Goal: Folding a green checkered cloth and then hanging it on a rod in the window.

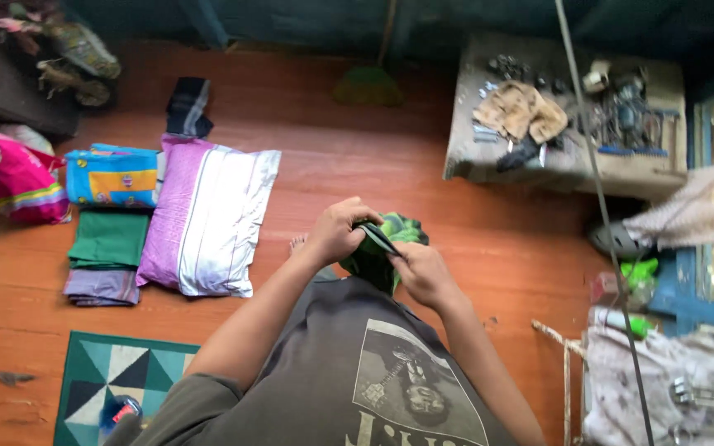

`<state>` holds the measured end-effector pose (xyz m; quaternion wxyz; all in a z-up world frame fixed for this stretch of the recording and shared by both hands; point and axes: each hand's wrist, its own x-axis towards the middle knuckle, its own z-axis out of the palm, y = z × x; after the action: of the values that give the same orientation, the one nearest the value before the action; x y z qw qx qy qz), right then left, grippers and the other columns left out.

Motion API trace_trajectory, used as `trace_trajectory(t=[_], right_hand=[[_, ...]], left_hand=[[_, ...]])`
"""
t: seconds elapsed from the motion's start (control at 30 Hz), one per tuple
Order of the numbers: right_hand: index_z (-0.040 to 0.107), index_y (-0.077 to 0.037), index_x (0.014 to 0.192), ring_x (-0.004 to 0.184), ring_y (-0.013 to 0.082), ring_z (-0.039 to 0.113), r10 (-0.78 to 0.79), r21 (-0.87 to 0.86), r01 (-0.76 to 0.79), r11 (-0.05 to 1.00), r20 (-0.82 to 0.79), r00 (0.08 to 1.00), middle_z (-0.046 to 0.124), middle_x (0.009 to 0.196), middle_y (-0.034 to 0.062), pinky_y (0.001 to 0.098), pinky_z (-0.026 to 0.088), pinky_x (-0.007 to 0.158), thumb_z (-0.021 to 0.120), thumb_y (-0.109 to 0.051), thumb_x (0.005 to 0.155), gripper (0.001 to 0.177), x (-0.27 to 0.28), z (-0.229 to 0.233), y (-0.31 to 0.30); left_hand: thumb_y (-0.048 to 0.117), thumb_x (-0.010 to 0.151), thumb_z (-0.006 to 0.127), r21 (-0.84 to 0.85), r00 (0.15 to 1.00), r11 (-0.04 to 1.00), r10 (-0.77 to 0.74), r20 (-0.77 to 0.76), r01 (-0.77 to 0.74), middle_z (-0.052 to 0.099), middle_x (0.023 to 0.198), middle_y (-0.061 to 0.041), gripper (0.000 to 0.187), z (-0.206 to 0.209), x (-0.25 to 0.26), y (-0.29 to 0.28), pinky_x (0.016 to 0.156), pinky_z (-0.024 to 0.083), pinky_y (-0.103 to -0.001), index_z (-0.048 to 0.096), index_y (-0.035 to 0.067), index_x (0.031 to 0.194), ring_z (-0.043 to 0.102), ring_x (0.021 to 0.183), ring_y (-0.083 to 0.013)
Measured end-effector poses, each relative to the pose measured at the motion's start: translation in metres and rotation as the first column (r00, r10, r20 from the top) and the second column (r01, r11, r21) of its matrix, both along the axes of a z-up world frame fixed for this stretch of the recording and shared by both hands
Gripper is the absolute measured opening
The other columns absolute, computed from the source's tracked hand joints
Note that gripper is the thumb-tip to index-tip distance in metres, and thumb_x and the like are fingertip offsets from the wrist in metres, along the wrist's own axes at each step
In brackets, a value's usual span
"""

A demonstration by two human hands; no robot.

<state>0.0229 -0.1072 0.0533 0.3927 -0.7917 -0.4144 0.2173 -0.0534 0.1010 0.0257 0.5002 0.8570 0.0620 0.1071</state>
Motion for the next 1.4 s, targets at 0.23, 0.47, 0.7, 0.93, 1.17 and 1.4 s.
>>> trace_trajectory(t=[0.23, 0.47, 0.7, 0.93, 1.17, 1.4], right_hand=[[0.057, 0.002, 0.086, 0.063, 0.0271, 0.051, 0.193, 0.054, -0.186, 0.981, -0.215, 0.957, 0.053, 0.069, 0.0181, 0.0382, 0.043, 0.061, 0.058, -0.014, 0.102, 0.022, -0.021, 0.045, 0.072], [0.069, 0.009, 0.107, 0.075, 0.0132, 0.066, 0.148, 0.404, -0.054, 0.913, -0.206, 0.967, 0.071, 0.084, 0.0066, 0.0279, 0.053, 0.068, 0.058, -0.009, 0.102, 0.021, 0.005, 0.086, 0.090], [0.063, 0.006, 0.102, 0.080, 0.0190, 0.065, -0.237, 0.807, 0.337, 0.486, -0.249, 0.939, 0.070, 0.096, 0.0126, 0.0274, 0.051, 0.074, 0.067, -0.020, 0.110, 0.028, 0.037, 0.071, 0.085], [0.063, 0.003, 0.100, 0.082, 0.0158, 0.062, -0.410, 0.655, 0.619, 0.433, -0.468, 0.783, 0.069, 0.095, 0.0087, 0.0248, 0.046, 0.078, 0.067, -0.020, 0.114, 0.027, 0.034, 0.102, 0.129], [0.060, 0.001, 0.094, 0.074, 0.0070, 0.043, -0.674, 0.561, 0.752, 0.347, -0.408, 0.616, 0.051, 0.085, -0.0021, 0.0224, 0.036, 0.071, 0.068, -0.010, 0.116, 0.026, 0.010, 0.043, 0.070], [0.068, -0.003, 0.100, 0.072, 0.0172, 0.061, -0.734, -0.027, 0.734, 0.678, 0.023, 0.679, 0.067, 0.086, 0.0061, 0.0360, 0.049, 0.065, 0.079, -0.025, 0.089, 0.027, -0.020, 0.104, 0.119]], left_hand=[[0.009, 0.086, 0.062, 0.092, 0.838, 0.837, 0.525, 0.145, -0.540, 0.060, 0.090, -0.011, 0.025, -0.030, -0.020, 0.070, 0.070, 0.053, -0.042, 0.074, 0.014, 0.107, 0.065, 0.084, -0.0314], [0.019, 0.091, 0.065, 0.236, 0.747, 0.713, 0.657, 0.101, -0.660, 0.067, 0.096, -0.013, 0.021, -0.086, -0.072, 0.166, 0.076, 0.053, -0.046, 0.067, 0.014, 0.111, 0.066, 0.088, -0.0357], [0.014, 0.088, 0.065, 0.211, 0.710, 0.727, 0.685, -0.164, -0.653, 0.072, 0.093, -0.013, 0.024, -0.139, -0.070, 0.255, 0.074, 0.052, -0.045, 0.071, 0.013, 0.112, 0.068, 0.087, -0.0340], [-0.006, 0.081, 0.064, -0.492, 0.929, 0.797, 0.228, -0.290, -0.350, 0.075, 0.090, -0.002, 0.026, -0.125, -0.059, 0.362, 0.071, 0.055, -0.026, 0.069, 0.006, 0.104, 0.068, 0.080, -0.0095], [-0.009, 0.082, 0.071, -0.225, 0.923, 0.897, 0.385, -0.021, -0.380, 0.072, 0.083, -0.006, 0.014, -0.011, -0.021, 0.397, 0.066, 0.054, -0.027, 0.070, 0.001, 0.091, 0.066, 0.075, -0.0109], [-0.009, 0.083, 0.062, -0.034, 0.902, 0.936, 0.348, 0.256, -0.352, 0.074, 0.088, -0.012, 0.017, 0.033, 0.018, 0.401, 0.074, 0.057, -0.030, 0.069, 0.000, 0.096, 0.073, 0.081, -0.0196]])
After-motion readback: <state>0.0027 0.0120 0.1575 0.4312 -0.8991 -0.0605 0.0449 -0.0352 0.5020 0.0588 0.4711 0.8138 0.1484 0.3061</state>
